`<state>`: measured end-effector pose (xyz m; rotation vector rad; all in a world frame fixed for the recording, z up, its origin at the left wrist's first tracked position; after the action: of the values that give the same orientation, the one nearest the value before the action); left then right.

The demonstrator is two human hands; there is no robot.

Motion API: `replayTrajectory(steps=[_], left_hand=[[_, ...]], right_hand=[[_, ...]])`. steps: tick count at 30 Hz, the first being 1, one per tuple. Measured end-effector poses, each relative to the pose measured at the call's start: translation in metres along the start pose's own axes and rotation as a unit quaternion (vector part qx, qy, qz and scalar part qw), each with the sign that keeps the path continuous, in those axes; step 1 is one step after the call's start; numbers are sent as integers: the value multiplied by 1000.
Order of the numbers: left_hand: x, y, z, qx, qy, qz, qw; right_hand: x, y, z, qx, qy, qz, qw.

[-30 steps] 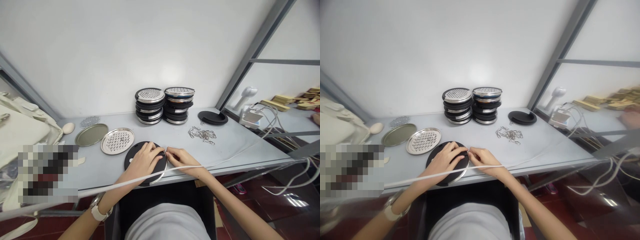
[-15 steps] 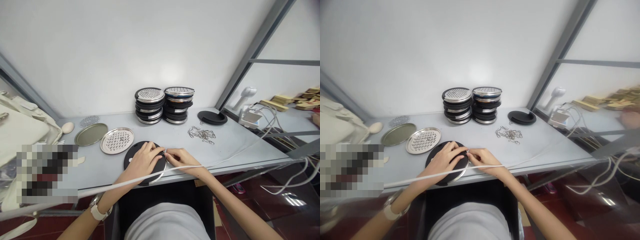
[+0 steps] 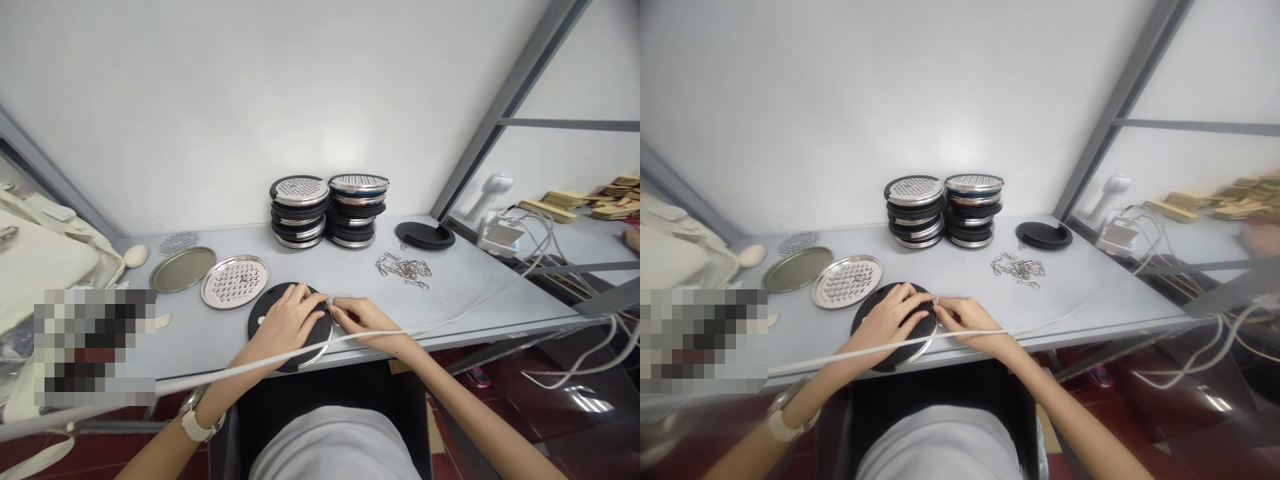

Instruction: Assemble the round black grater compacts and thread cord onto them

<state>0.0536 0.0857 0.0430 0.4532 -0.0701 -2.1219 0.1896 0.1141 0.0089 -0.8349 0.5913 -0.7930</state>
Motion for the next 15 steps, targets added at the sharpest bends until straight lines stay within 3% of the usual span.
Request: replayTrajectory(steps=[15], left_hand=[[0,-1,0,17,2,-4,1000]], right_hand=[[0,-3,-1,-16,-3,-1,1000]])
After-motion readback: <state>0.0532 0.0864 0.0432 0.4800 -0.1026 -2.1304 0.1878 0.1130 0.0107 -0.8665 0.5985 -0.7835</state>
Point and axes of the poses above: each hand's wrist, its own x-axis away from the middle knuckle, its own z-axis out of the back of the hand, y = z × x, the point moved 6 cm from there along -x, towards the middle knuckle, and after that the axes turned 9 degrees about -x, right-handed, at the moved point
